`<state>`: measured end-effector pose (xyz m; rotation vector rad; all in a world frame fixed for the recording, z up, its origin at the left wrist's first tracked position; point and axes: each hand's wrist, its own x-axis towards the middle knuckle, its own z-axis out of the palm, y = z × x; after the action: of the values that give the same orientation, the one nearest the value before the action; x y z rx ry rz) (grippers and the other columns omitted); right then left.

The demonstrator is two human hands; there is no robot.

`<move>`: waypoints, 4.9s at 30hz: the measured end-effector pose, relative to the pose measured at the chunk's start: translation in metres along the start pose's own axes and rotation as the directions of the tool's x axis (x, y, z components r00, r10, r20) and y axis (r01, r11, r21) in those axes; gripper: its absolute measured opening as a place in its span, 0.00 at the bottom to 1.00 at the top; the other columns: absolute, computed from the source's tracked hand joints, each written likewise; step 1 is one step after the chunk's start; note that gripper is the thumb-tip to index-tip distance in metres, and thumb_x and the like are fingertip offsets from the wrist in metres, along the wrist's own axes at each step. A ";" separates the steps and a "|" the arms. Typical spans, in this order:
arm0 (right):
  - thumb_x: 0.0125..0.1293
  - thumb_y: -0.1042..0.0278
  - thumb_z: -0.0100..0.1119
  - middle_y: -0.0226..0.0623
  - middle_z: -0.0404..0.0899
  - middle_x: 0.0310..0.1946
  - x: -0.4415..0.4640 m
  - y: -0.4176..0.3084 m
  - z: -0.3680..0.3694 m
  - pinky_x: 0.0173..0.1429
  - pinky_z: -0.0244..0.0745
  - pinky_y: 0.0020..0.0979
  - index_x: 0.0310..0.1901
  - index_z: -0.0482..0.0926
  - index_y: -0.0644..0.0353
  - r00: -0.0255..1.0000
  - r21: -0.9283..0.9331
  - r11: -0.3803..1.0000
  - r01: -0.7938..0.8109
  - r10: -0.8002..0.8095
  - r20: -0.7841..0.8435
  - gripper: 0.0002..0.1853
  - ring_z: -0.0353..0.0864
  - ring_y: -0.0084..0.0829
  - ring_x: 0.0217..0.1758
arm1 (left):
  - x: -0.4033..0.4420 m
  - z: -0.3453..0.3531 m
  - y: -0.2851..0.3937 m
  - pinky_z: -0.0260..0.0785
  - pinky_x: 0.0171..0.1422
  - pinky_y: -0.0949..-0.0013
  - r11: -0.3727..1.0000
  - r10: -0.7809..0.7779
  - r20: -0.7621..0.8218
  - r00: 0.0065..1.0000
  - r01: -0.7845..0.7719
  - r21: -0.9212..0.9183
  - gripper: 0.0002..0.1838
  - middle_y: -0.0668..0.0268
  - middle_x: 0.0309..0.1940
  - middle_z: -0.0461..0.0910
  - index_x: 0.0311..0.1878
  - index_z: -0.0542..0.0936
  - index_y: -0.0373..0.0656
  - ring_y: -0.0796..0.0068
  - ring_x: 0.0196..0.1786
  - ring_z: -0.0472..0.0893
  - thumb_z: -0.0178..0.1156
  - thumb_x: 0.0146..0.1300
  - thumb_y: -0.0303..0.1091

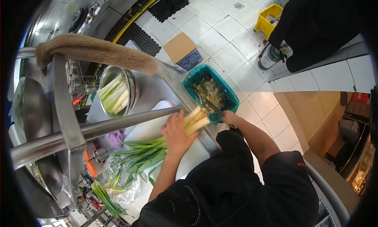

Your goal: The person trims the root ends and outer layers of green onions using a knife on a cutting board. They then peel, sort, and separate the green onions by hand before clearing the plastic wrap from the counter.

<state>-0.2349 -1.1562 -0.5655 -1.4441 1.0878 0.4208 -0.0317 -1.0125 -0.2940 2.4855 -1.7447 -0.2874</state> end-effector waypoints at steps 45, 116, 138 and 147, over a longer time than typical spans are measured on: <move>0.83 0.57 0.60 0.26 0.70 0.22 -0.265 -0.004 -0.033 0.20 0.69 0.28 0.45 0.76 0.59 0.949 0.348 0.883 0.313 -0.276 -0.155 0.14 0.71 0.20 0.16 | -0.115 -0.031 -0.069 0.67 0.69 0.47 0.955 0.297 0.033 0.954 -0.296 -0.025 0.22 0.55 0.65 0.77 0.62 0.78 0.41 0.48 0.66 0.76 0.70 0.70 0.40; 0.79 0.60 0.62 0.56 0.82 0.28 -0.371 -0.107 0.069 0.38 0.75 0.51 0.56 0.84 0.58 0.940 -0.641 0.736 0.217 -0.335 -0.067 0.13 0.84 0.58 0.34 | -0.251 0.036 -0.087 0.80 0.51 0.54 0.931 -0.070 -0.191 0.979 -0.005 -0.365 0.07 0.61 0.45 0.78 0.44 0.81 0.42 0.53 0.51 0.81 0.67 0.65 0.30; 0.75 0.63 0.69 0.34 0.76 0.21 -0.319 -0.043 0.037 0.29 0.67 0.32 0.51 0.87 0.63 0.883 -0.411 0.797 0.442 -0.467 0.046 0.12 0.69 0.19 0.23 | -0.358 -0.138 -0.240 0.75 0.47 0.50 0.751 -0.660 -0.396 0.639 0.566 -0.339 0.10 0.52 0.38 0.82 0.39 0.79 0.37 0.45 0.42 0.83 0.71 0.58 0.26; 0.75 0.55 0.68 0.38 0.80 0.24 -0.318 -0.039 0.038 0.32 0.70 0.37 0.48 0.87 0.62 0.882 -0.244 0.849 0.469 -0.466 0.073 0.16 0.76 0.27 0.26 | -0.602 -0.046 -0.324 0.76 0.51 0.48 0.188 -0.772 -0.620 -0.137 0.883 -0.429 0.08 0.50 0.40 0.84 0.40 0.80 0.39 0.43 0.46 0.84 0.69 0.60 0.28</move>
<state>-0.3479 -1.0114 -0.3006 -1.8720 0.6478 0.2195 0.0780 -0.3376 -0.2470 2.6899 0.4441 0.8083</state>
